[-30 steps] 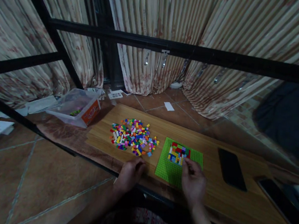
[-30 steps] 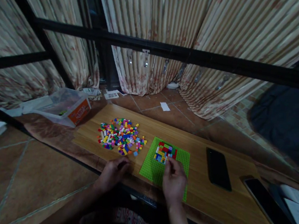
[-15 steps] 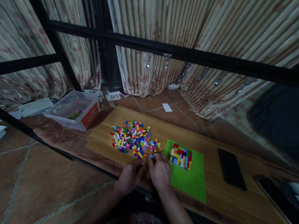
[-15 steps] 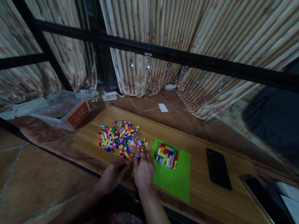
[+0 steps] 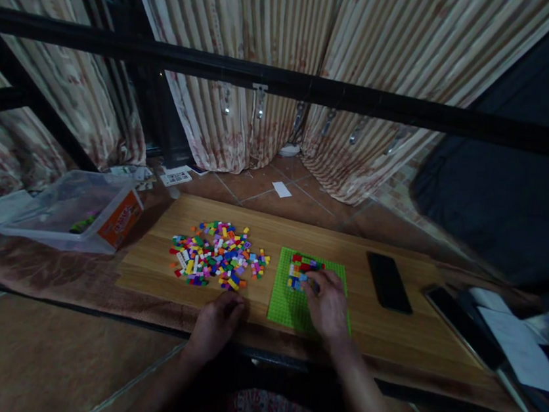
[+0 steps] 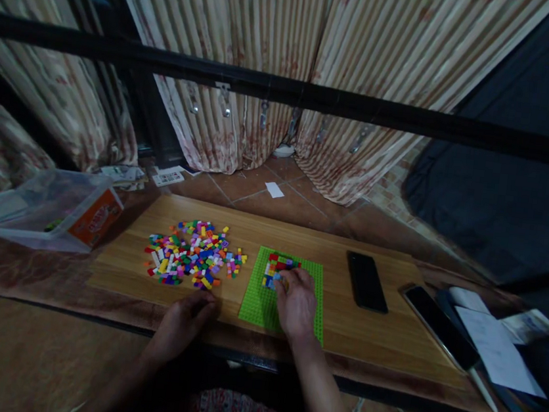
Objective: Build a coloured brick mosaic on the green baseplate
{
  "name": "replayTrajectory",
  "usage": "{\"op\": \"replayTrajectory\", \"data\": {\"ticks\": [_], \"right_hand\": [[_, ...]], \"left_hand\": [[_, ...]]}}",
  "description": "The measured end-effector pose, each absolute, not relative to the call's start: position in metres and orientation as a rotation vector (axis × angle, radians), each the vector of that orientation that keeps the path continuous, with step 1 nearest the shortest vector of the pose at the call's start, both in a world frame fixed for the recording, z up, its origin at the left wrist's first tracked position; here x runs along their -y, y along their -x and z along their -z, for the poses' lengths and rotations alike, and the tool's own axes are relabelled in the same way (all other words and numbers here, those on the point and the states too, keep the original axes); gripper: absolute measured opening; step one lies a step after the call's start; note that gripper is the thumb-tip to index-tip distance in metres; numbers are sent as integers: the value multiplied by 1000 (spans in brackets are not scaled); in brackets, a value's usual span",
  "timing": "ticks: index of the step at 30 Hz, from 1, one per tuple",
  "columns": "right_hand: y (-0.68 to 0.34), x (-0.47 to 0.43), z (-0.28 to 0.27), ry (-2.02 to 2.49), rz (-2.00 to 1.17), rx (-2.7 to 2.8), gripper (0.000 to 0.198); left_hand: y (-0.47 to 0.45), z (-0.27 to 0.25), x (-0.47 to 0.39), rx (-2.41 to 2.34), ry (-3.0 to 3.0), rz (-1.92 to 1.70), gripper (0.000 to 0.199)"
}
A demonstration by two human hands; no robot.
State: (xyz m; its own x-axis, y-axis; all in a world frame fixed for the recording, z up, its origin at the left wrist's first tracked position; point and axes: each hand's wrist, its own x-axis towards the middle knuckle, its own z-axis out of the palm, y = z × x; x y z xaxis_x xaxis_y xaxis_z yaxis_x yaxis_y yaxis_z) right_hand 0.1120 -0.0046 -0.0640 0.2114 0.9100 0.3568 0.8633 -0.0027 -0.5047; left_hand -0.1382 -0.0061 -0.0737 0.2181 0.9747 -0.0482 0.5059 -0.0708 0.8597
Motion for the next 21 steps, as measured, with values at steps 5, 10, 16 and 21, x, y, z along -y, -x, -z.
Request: {"op": "replayTrajectory", "data": {"ticks": [5, 10, 16, 21], "right_hand": [[-136, -6, 70, 1931, -57, 1693, 18], [-135, -11, 70, 2015, -78, 1618, 17], [-131, -11, 71, 2040, -99, 1453, 29], [-123, -14, 79, 2005, -150, 1278, 39]], "left_hand": [[140, 78, 3, -1400, -1722, -752, 19], [140, 77, 2, -1380, -1731, -754, 20], [140, 77, 2, -1383, -1702, -743, 22], [140, 75, 2, -1374, -1706, -733, 21]]}}
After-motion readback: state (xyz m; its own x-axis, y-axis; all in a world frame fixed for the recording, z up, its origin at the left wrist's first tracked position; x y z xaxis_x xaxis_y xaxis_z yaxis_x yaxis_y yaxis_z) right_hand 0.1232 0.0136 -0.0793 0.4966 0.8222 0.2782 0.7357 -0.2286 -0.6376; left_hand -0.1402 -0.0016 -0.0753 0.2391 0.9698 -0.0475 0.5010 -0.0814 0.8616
